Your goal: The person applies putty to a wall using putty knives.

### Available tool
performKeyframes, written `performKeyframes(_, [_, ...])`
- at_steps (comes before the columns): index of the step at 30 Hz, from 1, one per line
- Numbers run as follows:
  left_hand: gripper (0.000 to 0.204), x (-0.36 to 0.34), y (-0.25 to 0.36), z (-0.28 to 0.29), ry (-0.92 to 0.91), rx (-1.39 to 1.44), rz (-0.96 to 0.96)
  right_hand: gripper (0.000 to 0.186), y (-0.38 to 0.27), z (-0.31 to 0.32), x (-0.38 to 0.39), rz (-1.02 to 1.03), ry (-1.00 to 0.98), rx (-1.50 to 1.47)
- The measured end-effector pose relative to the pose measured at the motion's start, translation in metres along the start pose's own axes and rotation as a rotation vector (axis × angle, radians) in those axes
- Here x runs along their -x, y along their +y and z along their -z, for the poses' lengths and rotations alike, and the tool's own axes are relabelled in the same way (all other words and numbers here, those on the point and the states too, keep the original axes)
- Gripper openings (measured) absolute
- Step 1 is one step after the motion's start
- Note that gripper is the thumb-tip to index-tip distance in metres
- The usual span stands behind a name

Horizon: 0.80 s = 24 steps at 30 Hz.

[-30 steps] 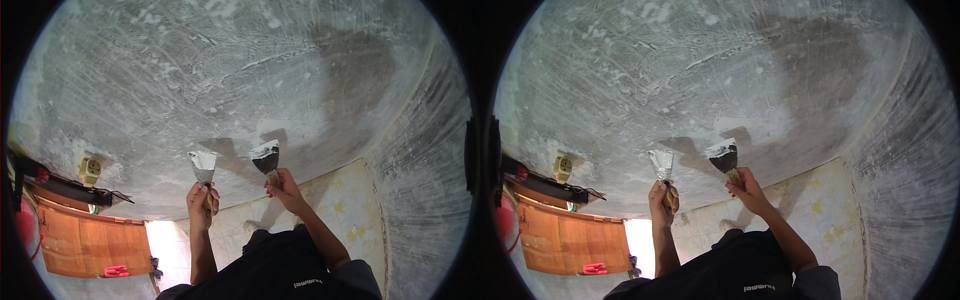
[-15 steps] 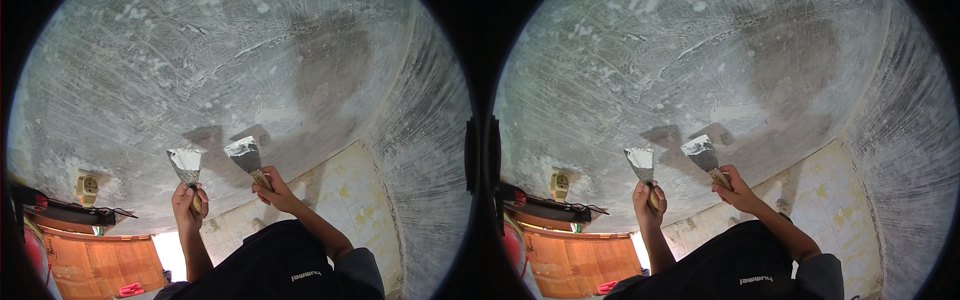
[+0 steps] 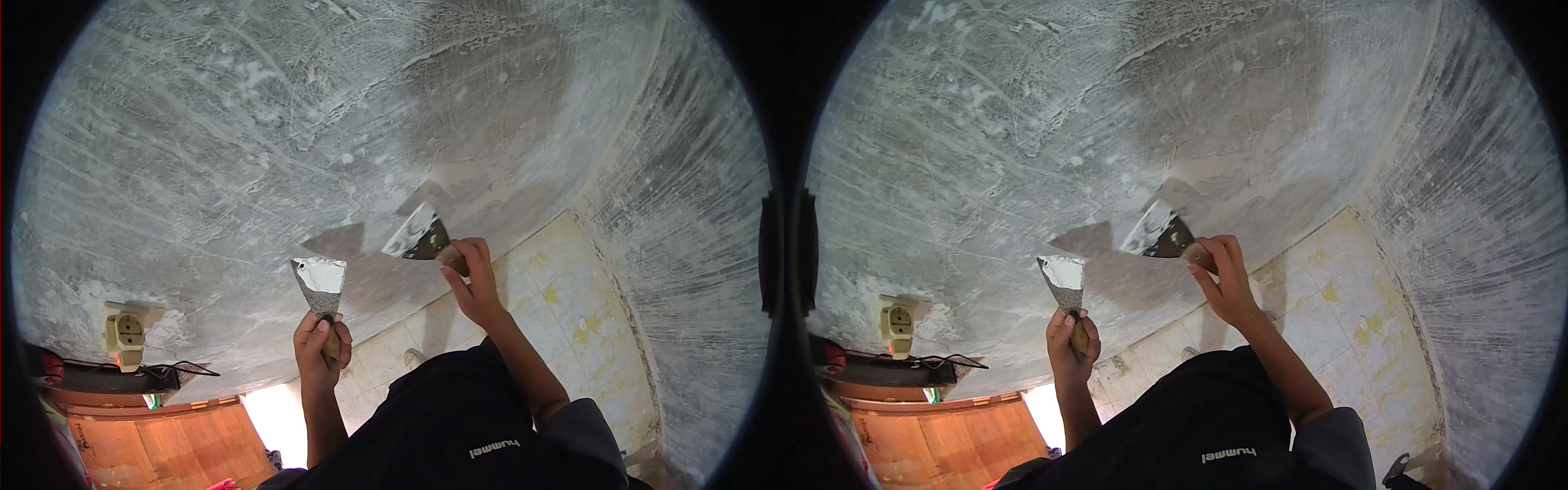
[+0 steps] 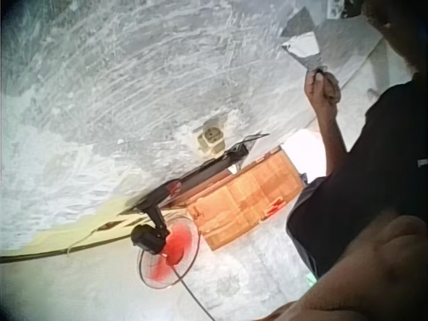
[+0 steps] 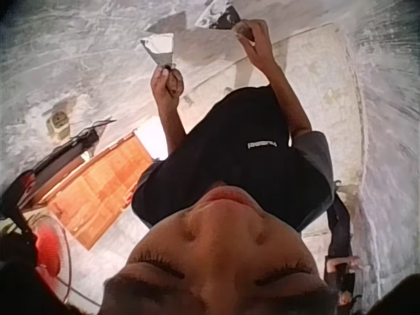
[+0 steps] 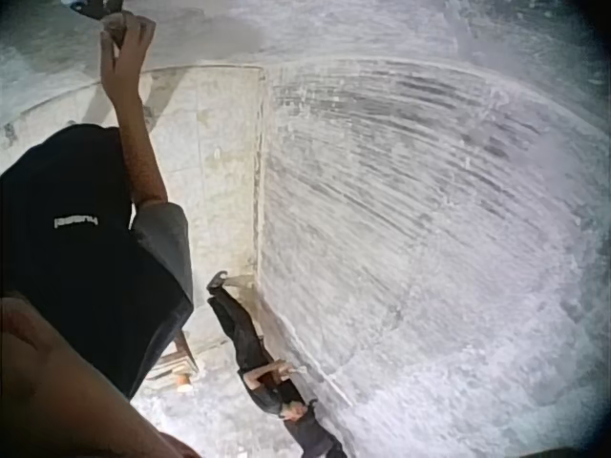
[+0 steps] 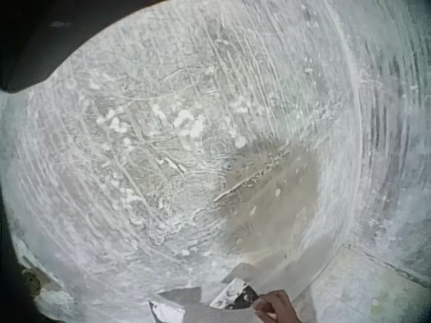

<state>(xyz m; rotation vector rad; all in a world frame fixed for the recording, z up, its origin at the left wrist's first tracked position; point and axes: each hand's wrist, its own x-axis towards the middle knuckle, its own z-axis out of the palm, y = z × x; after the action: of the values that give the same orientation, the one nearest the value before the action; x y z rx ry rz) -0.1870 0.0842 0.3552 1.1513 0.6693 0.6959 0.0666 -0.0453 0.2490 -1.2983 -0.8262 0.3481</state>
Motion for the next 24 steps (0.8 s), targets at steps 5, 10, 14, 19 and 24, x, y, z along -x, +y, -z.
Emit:
performKeyframes(5, [0.026,-0.003,0.002,0.0,-0.03,-0.017,-0.007,0.038,0.002,0.018,-0.026,0.19,-0.045,0.335])
performKeyframes(10, [0.029,-0.003,0.003,-0.007,-0.033,-0.078,-0.016,0.037,-0.035,0.069,-0.085,0.542,-0.099,0.753])
performKeyframes(14, [0.029,-0.006,-0.002,-0.008,-0.031,-0.064,-0.028,0.033,-0.08,0.094,-0.12,0.805,-0.27,0.903])
performKeyframes(19, [0.028,-0.004,-0.006,-0.004,-0.036,0.002,-0.052,0.03,-0.137,0.096,-0.138,0.733,-0.561,0.986])
performKeyframes(24, [0.027,0.0,-0.011,0.0,-0.042,0.063,-0.081,0.032,-0.165,0.103,-0.146,0.441,-0.592,0.576])
